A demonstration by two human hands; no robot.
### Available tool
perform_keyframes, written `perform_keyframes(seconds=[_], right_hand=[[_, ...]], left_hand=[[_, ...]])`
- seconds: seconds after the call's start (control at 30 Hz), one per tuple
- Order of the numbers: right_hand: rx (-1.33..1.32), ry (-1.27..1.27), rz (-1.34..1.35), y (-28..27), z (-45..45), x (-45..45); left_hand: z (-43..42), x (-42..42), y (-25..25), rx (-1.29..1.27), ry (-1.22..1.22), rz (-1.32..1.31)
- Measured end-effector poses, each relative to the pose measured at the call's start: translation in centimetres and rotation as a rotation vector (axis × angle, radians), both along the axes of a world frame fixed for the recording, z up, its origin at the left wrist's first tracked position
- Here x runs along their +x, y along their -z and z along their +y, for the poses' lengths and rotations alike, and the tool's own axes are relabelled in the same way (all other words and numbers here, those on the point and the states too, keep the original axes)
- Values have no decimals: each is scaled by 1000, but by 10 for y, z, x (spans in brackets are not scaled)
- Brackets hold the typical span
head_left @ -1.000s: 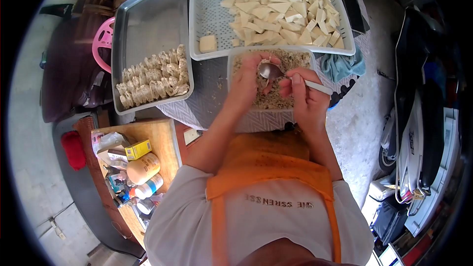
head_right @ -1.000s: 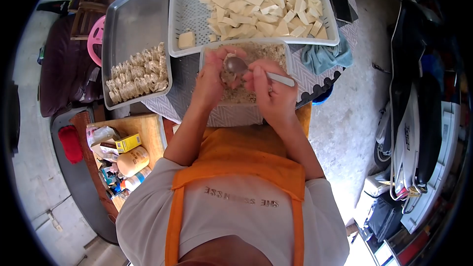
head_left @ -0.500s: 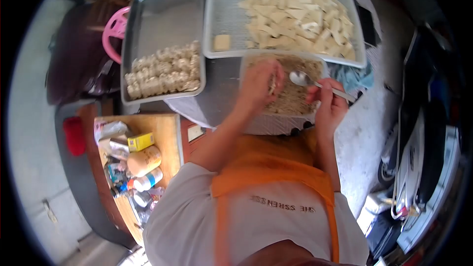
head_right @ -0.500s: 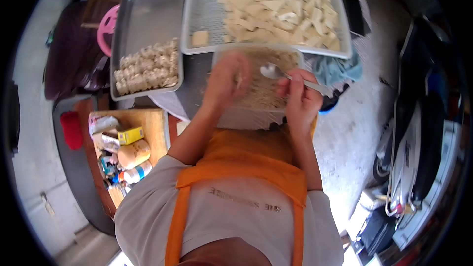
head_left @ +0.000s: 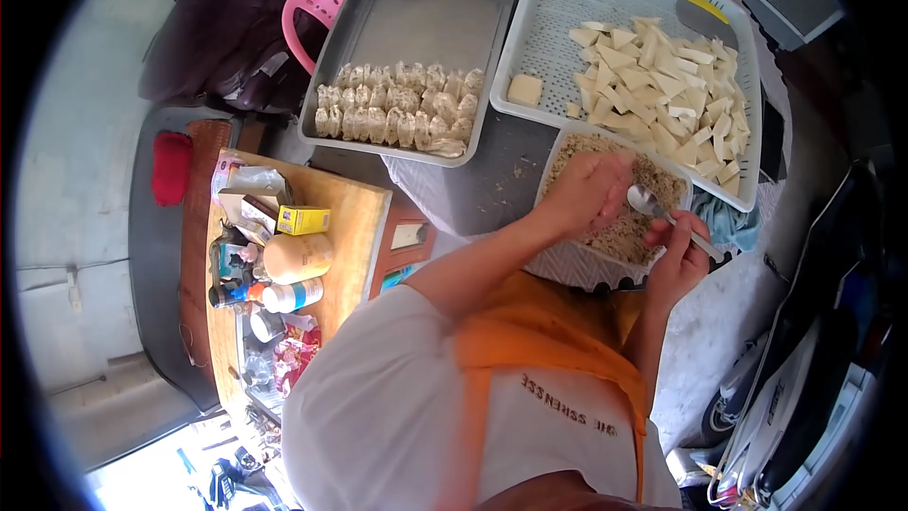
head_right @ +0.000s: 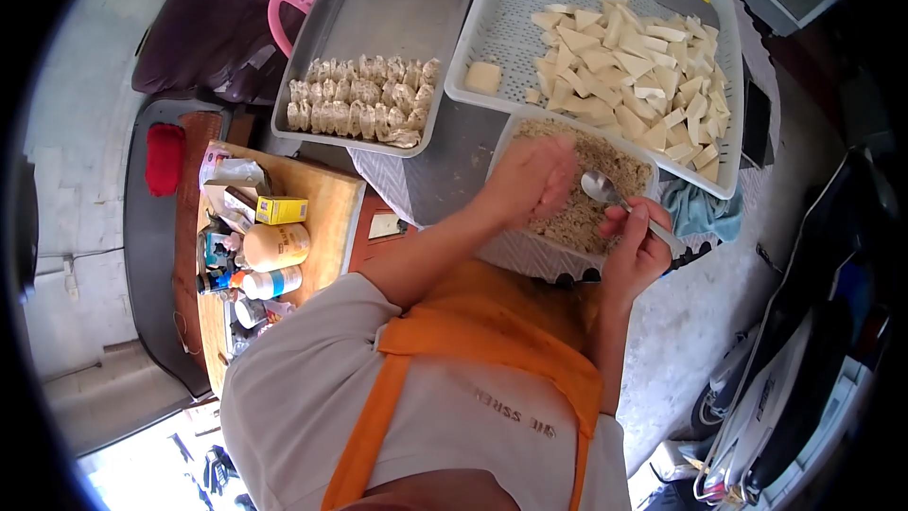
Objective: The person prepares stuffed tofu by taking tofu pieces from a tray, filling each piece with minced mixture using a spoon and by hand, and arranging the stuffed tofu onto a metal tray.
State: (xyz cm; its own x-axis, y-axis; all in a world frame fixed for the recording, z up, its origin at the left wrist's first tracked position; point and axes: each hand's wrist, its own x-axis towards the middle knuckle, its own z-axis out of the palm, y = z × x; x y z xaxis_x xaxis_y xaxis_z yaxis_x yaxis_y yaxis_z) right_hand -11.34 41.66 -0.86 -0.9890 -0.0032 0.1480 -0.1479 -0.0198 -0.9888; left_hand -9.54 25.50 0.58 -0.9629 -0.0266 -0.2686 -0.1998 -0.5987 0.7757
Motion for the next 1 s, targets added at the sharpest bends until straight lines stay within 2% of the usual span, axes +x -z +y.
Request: perform_keyframes(seconds=[0.13, 0.23, 0.33, 0.37, 0.47, 0.53, 0.7, 0.8, 0.9, 1.0], right_hand=[[-57, -4, 11, -3, 1, 2], [-78, -11, 5, -9, 1, 6], [-75, -89, -110, -15, -2, 10], [-116, -116, -173, -16, -3, 10], [-226, -126, -299, -23, -4, 7], [-291, -112, -314, -28, -2, 6], [-302, -23, -176, -28, 11, -6], [-310, -40, -120, -28, 11, -6], [-296, -26, -107, -25, 12, -7], [-288, -11, -121, -24, 13, -7]], left_hand=[[-4, -4, 5, -18, -94, 20], [-16, -2, 5, -157, 16, 122], [11, -8, -4, -69, -249, 203], [-4, -10, 2, -465, -93, 409], [3, -7, -7, -467, -27, 313], [1, -6, -2, -411, -1, 379], [-2, -4, -11, -328, 54, 234], [-4, -2, -8, -505, 111, 179], [-5, -4, 6, -319, 63, 207], [-6, -3, 4, -260, 68, 180]])
